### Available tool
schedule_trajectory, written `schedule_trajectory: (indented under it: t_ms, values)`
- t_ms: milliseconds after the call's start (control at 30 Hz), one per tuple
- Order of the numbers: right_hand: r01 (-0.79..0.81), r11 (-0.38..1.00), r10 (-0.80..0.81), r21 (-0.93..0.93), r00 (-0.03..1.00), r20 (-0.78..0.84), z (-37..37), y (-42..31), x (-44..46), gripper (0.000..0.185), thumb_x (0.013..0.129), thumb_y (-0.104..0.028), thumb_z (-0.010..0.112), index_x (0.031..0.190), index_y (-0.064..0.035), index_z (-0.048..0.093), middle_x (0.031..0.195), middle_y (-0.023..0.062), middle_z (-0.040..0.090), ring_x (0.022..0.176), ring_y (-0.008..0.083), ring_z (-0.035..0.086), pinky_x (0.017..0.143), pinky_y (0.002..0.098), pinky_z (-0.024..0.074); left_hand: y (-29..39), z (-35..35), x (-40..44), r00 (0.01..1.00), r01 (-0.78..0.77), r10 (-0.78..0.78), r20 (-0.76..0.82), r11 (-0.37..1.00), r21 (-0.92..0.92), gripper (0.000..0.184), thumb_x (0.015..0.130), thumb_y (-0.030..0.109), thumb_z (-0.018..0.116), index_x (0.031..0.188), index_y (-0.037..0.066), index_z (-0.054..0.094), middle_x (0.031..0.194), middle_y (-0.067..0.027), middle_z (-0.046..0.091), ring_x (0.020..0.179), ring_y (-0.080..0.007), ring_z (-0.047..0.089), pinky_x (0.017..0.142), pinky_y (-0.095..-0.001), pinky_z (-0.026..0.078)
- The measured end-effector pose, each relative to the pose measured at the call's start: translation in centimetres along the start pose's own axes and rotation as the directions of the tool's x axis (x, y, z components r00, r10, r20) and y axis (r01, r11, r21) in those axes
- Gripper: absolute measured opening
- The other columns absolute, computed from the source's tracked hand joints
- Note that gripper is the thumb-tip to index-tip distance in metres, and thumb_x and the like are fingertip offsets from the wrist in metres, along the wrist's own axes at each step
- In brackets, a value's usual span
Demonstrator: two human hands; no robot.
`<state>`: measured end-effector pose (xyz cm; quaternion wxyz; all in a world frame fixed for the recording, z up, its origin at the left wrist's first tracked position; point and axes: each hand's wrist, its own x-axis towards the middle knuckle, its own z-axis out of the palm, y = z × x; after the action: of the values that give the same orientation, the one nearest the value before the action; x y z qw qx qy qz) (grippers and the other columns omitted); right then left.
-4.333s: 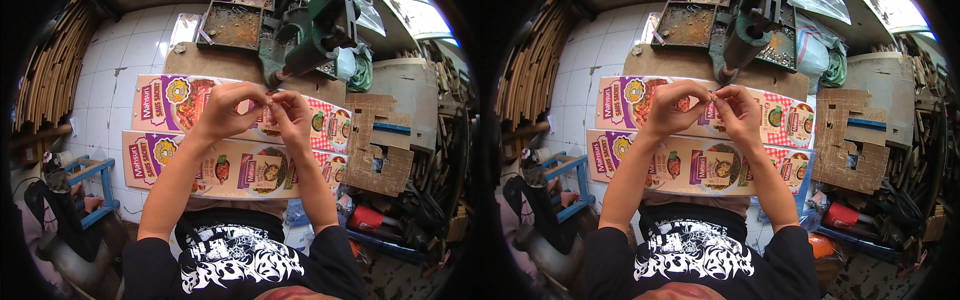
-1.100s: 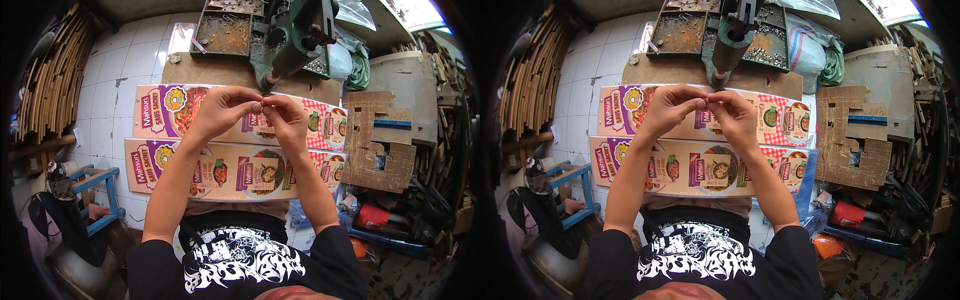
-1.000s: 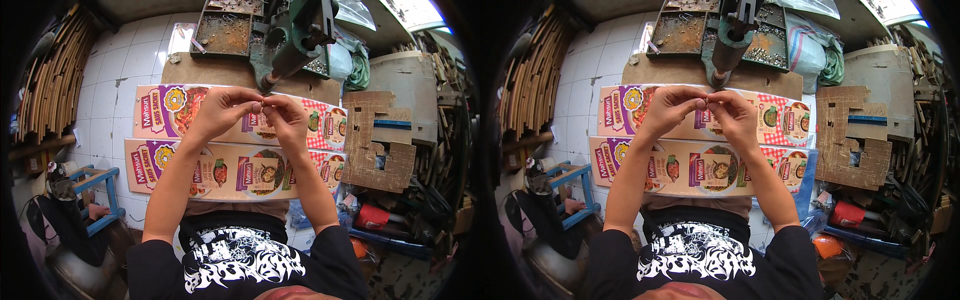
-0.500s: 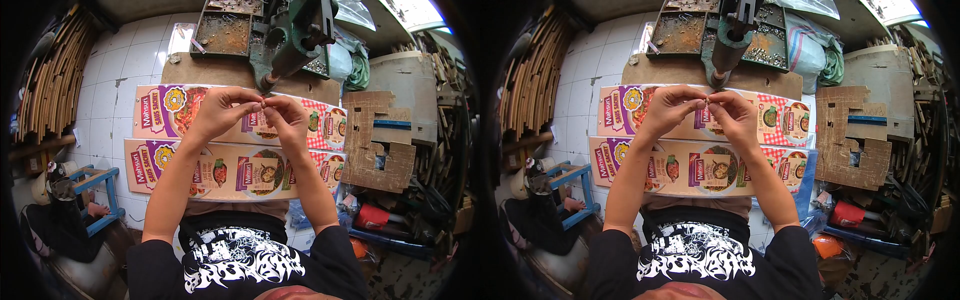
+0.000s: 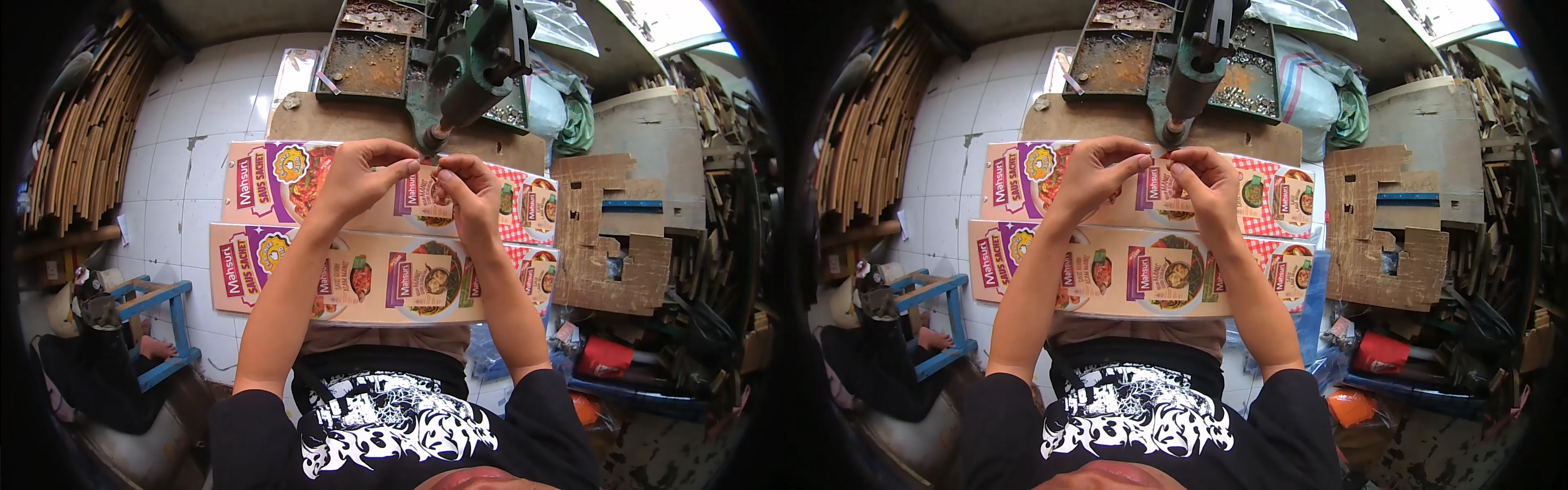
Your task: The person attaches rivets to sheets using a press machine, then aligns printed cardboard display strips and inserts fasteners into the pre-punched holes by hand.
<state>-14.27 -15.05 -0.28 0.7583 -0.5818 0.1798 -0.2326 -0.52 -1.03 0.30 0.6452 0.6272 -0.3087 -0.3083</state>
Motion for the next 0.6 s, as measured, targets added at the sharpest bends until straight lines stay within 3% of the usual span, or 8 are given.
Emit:
schedule_trajectory:
  t_ms: [67, 133, 167, 233, 600]
  values:
    - [-0.008, 1.0, 0.007, -0.009, 1.0, -0.024, 0.1, 0.04, -0.02, 0.015, 0.09, -0.002, 0.065, 0.104, 0.003, 0.065, 0.09, 0.0074, 0.068, 0.071, 0.0084, 0.06, 0.065, 0.0219, 0.049, -0.32, -0.06, 0.03, 1.0, 0.011, -0.011, -0.001, 1.0, -0.006, 0.022, 0.088, 0.011, 0.074, 0.105, -0.003, 0.071, 0.088, -0.0064, 0.073, 0.064, -0.0032, 0.059, 0.051, -0.0184, 0.046]
    - [-0.009, 1.0, 0.01, 0.008, 1.0, -0.03, -0.07, 0.38, 0.07, 0.016, 0.09, -0.002, 0.066, 0.104, 0.0031, 0.065, 0.091, 0.0079, 0.069, 0.071, 0.0084, 0.06, 0.065, 0.0219, 0.0491, -0.69, -0.05, 0.21, 0.999, -0.044, 0.043, -0.008, 0.998, -0.034, 0.022, 0.088, 0.01, 0.074, 0.106, -0.003, 0.071, 0.092, -0.0088, 0.073, 0.076, -0.0071, 0.064, 0.066, -0.0208, 0.052]
    - [-0.016, 1.0, 0.017, 0.026, 0.999, -0.039, -0.13, 0.49, 0.12, 0.016, 0.09, -0.002, 0.067, 0.105, 0.0032, 0.065, 0.092, 0.0085, 0.07, 0.071, 0.0083, 0.06, 0.065, 0.0218, 0.0491, -0.84, -0.16, 0.18, 0.999, -0.048, 0.048, -0.01, 0.998, -0.033, 0.022, 0.088, 0.01, 0.074, 0.106, -0.003, 0.071, 0.092, -0.0088, 0.073, 0.076, -0.0071, 0.064, 0.066, -0.0208, 0.052]
    - [-0.011, 0.999, 0.012, 0.036, 0.999, -0.042, 0.02, 0.42, 0.19, 0.017, 0.09, -0.003, 0.067, 0.105, 0.0032, 0.065, 0.093, 0.009, 0.07, 0.071, 0.0085, 0.06, 0.065, 0.0219, 0.0491, -0.2, -0.23, 0.08, 0.997, 0.074, -0.075, -0.007, 0.996, -0.05, 0.022, 0.088, 0.009, 0.073, 0.106, -0.004, 0.071, 0.095, -0.0102, 0.073, 0.086, -0.01, 0.066, 0.077, -0.023, 0.053]
    - [-0.016, 0.999, 0.018, 0.032, 0.997, -0.074, 0.16, 0.51, 0.53, 0.018, 0.09, -0.003, 0.069, 0.106, 0.0028, 0.066, 0.092, 0.0088, 0.07, 0.068, 0.0088, 0.059, 0.062, 0.0221, 0.0497, -0.35, -0.31, 0.12, 0.995, 0.1, -0.101, -0.011, 0.993, -0.065, 0.022, 0.088, 0.01, 0.073, 0.105, -0.004, 0.071, 0.091, -0.0076, 0.073, 0.076, -0.0072, 0.063, 0.064, -0.0202, 0.05]
